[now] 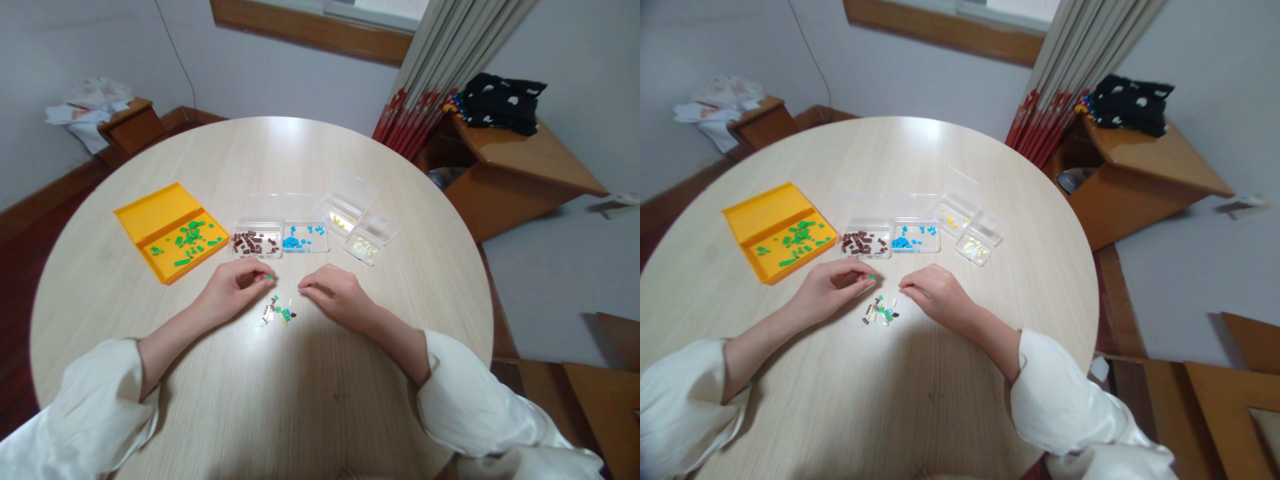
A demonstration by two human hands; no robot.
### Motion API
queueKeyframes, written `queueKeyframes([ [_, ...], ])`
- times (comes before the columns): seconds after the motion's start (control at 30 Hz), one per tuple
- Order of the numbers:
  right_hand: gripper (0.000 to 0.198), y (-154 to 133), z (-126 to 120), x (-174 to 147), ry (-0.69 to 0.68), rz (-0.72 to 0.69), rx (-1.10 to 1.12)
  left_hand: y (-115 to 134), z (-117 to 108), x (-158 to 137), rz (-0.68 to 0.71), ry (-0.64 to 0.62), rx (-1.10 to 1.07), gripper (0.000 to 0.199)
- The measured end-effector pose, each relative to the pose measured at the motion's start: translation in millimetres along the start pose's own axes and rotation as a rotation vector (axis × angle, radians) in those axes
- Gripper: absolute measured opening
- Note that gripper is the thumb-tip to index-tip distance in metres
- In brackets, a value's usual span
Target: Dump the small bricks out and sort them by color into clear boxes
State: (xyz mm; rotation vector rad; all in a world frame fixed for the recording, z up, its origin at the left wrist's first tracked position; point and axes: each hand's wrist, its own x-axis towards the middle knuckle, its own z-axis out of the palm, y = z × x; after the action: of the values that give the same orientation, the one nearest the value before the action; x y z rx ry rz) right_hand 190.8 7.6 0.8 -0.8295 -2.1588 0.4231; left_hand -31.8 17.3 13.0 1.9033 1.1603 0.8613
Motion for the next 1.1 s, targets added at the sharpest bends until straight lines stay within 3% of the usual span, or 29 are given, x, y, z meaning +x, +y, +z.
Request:
queueKeyframes([
  [0.7,0.014,0.5,0.8,1.3,0.004,0.012,0.025,-5.1,-0.7,-1.0,0.109,0.008,0.072,0.019],
  [1.1,0.008,-0.3,3.0,-2.4,0.043,0.171,0.097,-4.2,-1.6,-1.0,0.171,0.008,0.135,0.016],
])
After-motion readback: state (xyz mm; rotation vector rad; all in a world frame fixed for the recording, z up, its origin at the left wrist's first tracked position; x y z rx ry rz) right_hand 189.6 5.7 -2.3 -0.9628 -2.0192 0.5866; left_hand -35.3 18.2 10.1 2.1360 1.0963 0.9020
